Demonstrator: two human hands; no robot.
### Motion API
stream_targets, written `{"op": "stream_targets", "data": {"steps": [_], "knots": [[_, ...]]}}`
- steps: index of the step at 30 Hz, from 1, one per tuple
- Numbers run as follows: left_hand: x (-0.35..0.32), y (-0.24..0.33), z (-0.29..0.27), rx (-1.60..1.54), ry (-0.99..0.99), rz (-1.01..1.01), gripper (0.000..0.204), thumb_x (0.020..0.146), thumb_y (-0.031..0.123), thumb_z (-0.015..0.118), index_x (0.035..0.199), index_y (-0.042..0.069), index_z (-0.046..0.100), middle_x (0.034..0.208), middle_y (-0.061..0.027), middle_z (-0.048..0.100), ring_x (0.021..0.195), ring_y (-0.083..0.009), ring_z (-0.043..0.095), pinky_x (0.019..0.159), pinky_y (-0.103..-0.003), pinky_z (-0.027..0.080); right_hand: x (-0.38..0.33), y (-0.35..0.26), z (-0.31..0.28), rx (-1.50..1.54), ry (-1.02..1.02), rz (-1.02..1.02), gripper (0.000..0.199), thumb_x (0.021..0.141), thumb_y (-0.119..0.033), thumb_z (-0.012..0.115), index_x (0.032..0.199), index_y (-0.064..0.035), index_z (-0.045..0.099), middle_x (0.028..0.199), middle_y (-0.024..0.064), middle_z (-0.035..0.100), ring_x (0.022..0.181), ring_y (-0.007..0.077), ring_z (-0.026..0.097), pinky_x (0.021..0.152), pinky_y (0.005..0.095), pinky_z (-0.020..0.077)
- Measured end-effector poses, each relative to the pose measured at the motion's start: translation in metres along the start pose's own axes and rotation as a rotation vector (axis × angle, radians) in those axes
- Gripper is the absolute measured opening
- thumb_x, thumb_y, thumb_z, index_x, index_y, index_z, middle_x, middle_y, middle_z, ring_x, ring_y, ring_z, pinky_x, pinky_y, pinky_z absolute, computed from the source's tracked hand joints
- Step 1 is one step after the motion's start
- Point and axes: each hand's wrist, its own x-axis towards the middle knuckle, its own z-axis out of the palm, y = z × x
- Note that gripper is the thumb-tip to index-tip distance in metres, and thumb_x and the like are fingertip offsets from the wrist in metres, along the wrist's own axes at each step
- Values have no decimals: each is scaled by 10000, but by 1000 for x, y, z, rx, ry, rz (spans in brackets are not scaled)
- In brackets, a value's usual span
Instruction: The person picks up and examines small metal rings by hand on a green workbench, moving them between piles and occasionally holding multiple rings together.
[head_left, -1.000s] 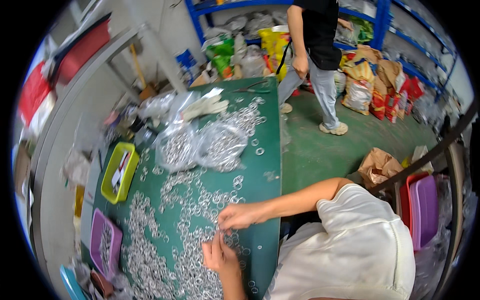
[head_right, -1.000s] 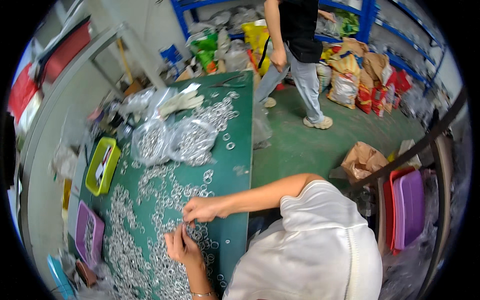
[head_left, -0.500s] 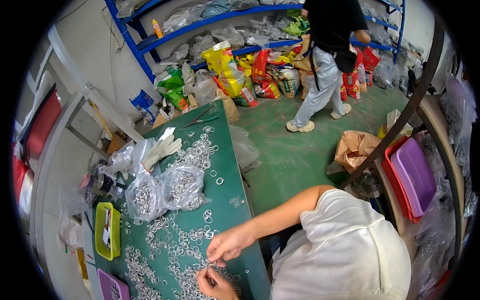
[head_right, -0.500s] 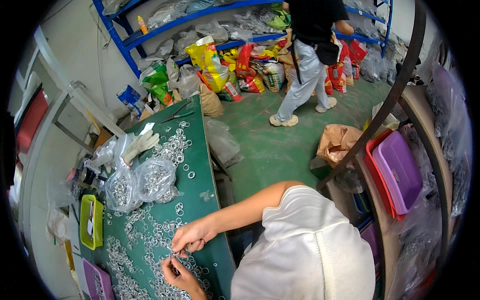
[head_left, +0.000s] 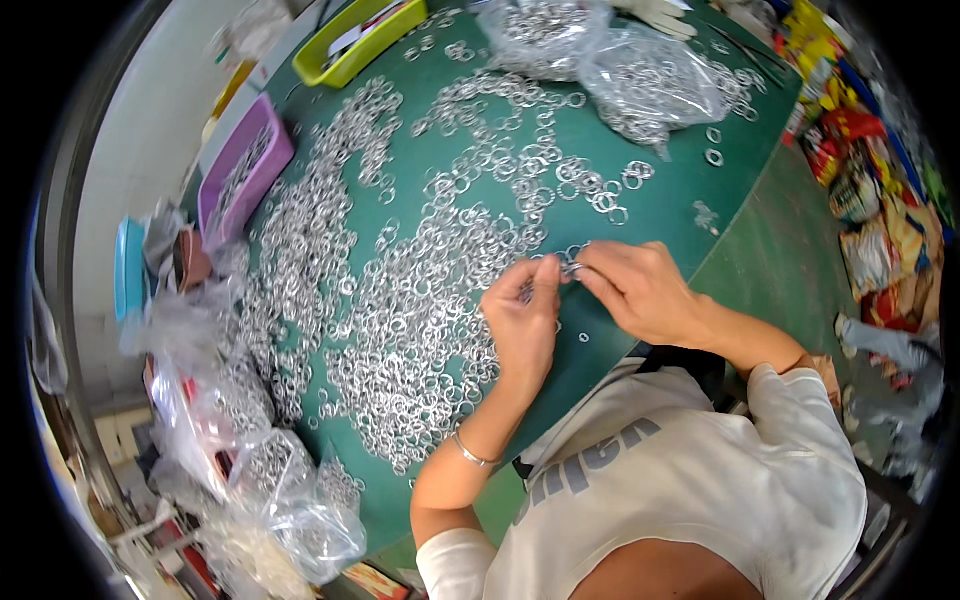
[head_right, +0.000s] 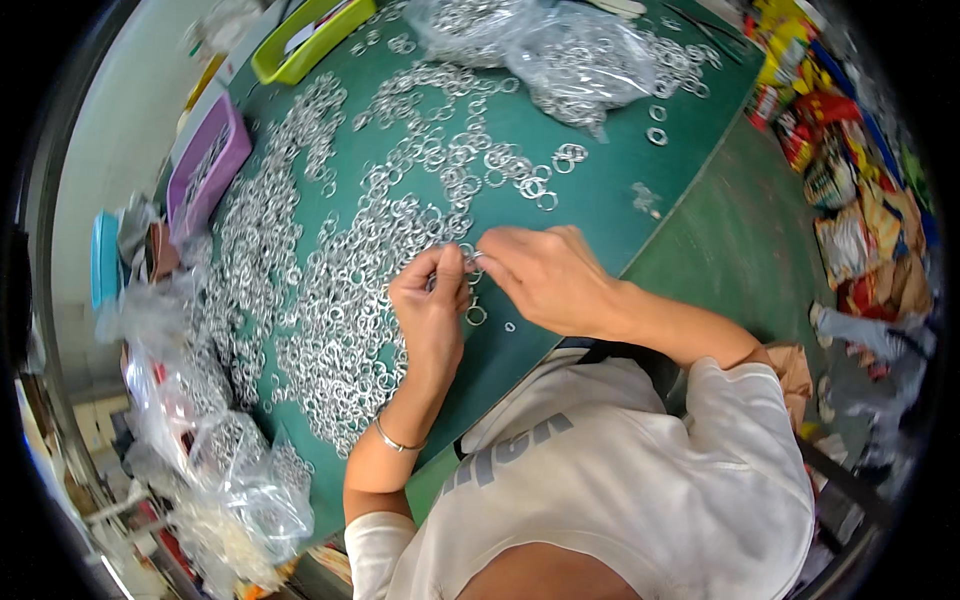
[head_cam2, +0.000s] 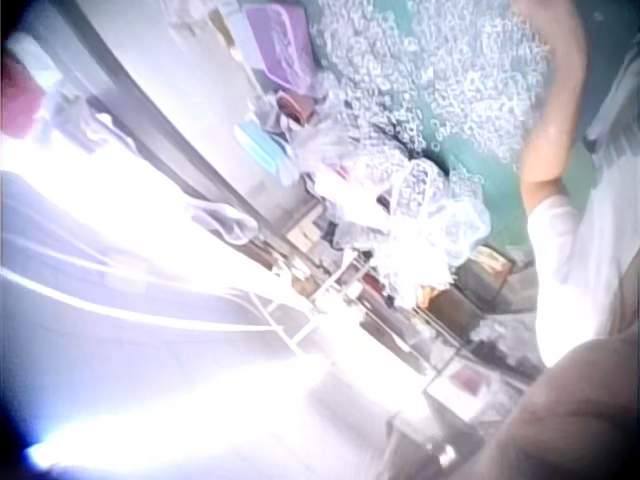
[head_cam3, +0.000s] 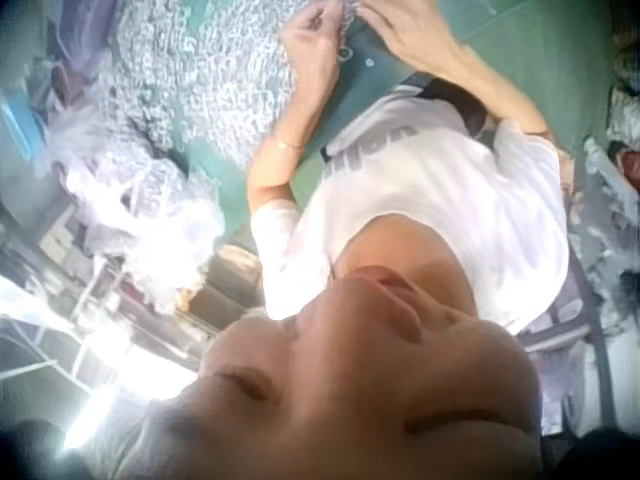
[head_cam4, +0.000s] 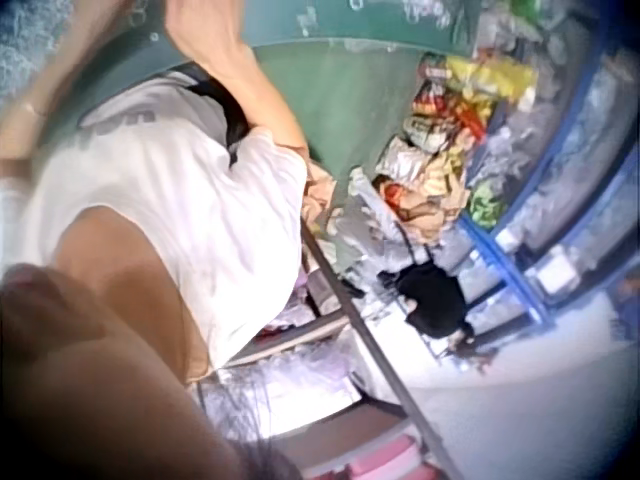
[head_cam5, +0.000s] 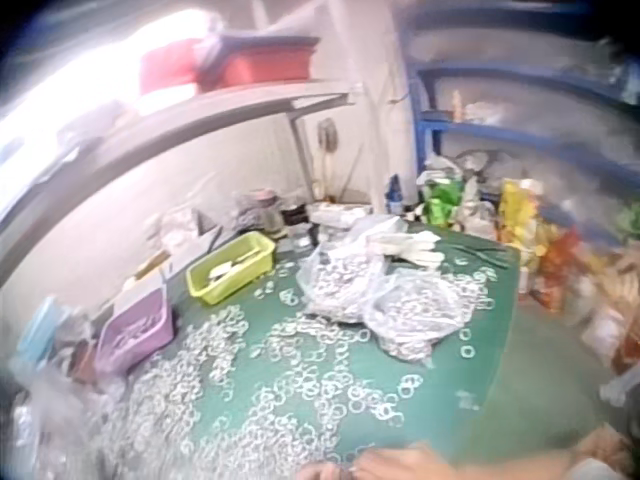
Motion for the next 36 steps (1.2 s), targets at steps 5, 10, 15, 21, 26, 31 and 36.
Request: {"op": "stream_targets", "data": {"steps": [5, 10, 15, 21, 26, 31, 36], "knots": [[31, 1, -35, -169, 135, -138, 289, 902, 205, 538, 673, 28, 553, 504, 50, 389, 423, -37, 298, 380, -197, 208, 3, 1, -13, 74, -6, -85, 66, 849, -85, 517, 868, -24, 532, 697, 105, 549, 541, 223, 549, 467, 353, 387], [29, 0, -59, 731, -123, 107, 214, 851, 157, 591, 771, -34, 645, 520, -64, 532, 430, -114, 418, 420, -265, 320, 31, 35, -16, 1200, -309, 529, 109, 864, -113, 493, 887, -12, 526, 671, 24, 519, 427, 93, 381, 368, 243, 265], [40, 13, -73, 939, 120, 393, 163, 816, 117, 611, 871, -34, 639, 602, -176, 575, 446, -231, 491, 478, -316, 395, 61, 54, 5, 1500, -321, 703, 189, 879, -180, 523, 824, -1, 548, 557, -24, 405, 415, 50, 295, 368, 194, 204], [73, 5, -82, 1171, 128, 328, 256, 801, 144, 629, 1036, 45, 599, 604, -164, 583, 563, -313, 588, 540, -379, 448, 119, 51, 58, 58, -242, -104, 186, 777, -169, 639, 955, -116, 647, 562, 65, 557, 463, 208, 502, 462, 340, 390], [74, 4, -93, 1104, 168, 239, 303, 777, 142, 655, 1060, 62, 583, 565, -126, 550, 518, -297, 553, 503, -377, 424, 138, 59, 63, -160, -312, -71, 205, 762, -192, 639, 965, -163, 641, 636, 105, 617, 594, 291, 591, 528, 400, 451], [79, -6, -97, 1076, 208, 317, 263, 776, 116, 654, 1005, 16, 574, 506, -90, 469, 437, -229, 457, 457, -358, 371, 151, 46, 86, -174, -370, -411, 189, 773, -173, 621, 958, -136, 626, 654, 86, 612, 599, 284, 594, 507, 391, 439], [74, 11, -99, 1023, 211, 142, 213, 794, 126, 627, 978, 31, 576, 560, -123, 546, 537, -302, 553, 503, -400, 425, 159, 66, 92, -129, -415, -408, 140, 786, -184, 626, 891, -97, 596, 631, 71, 602, 556, 263, 576, 485, 372, 413]]}}
